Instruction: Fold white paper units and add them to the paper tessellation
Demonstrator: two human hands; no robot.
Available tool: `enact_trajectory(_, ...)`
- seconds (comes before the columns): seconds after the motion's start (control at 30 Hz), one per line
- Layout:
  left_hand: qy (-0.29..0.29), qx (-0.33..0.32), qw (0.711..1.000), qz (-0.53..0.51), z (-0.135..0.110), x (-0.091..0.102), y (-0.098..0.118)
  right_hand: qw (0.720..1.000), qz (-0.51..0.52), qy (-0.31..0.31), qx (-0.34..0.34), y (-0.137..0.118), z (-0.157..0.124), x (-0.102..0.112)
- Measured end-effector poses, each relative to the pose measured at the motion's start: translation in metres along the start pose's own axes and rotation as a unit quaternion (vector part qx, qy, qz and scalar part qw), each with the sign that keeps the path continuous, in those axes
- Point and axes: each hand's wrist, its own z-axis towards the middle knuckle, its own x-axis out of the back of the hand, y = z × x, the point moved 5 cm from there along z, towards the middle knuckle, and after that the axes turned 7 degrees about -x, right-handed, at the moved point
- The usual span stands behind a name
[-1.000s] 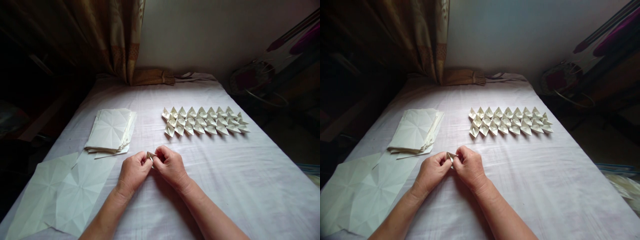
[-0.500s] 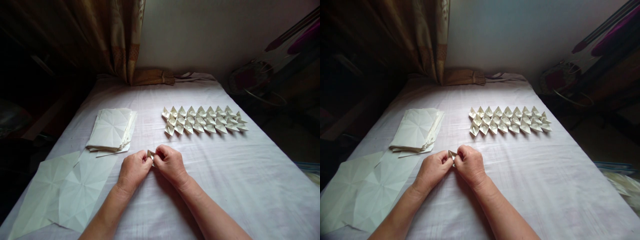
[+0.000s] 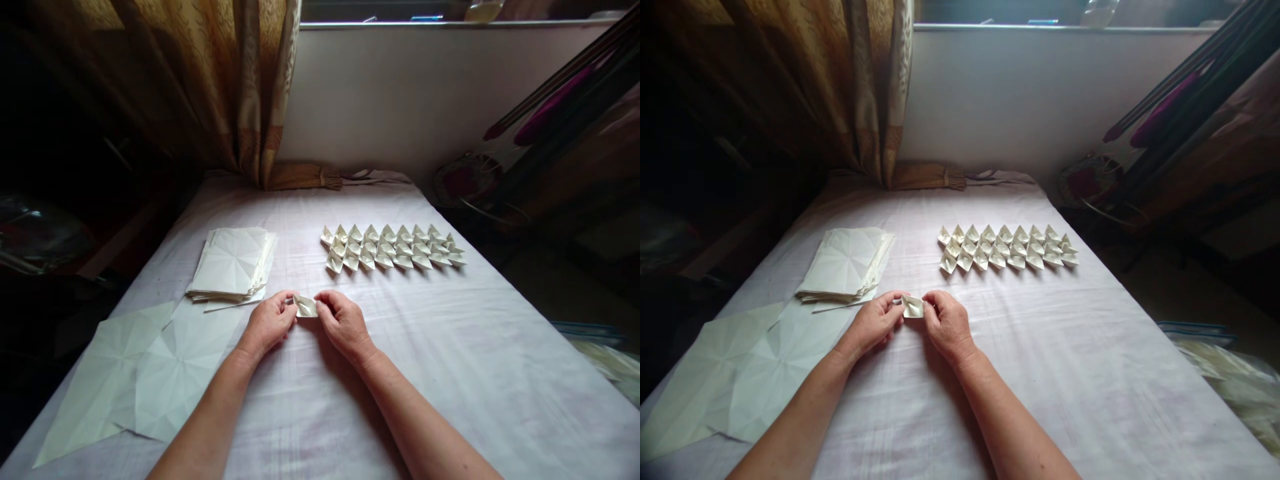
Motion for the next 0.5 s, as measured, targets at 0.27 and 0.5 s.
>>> enact_trajectory(0.27,0.001,-0.011,0.999,-0.034,0.0,0.0,0.001,0.998,-0.038,-0.003,0.059,-0.003,-0.022,0.003)
enact_trajectory(0.5,0.012,-0.039,0.999,-0.02,-0.002,0.002,0.003,0.986,-0.117,-0.006,0.121,0.002,-0.024,-0.005)
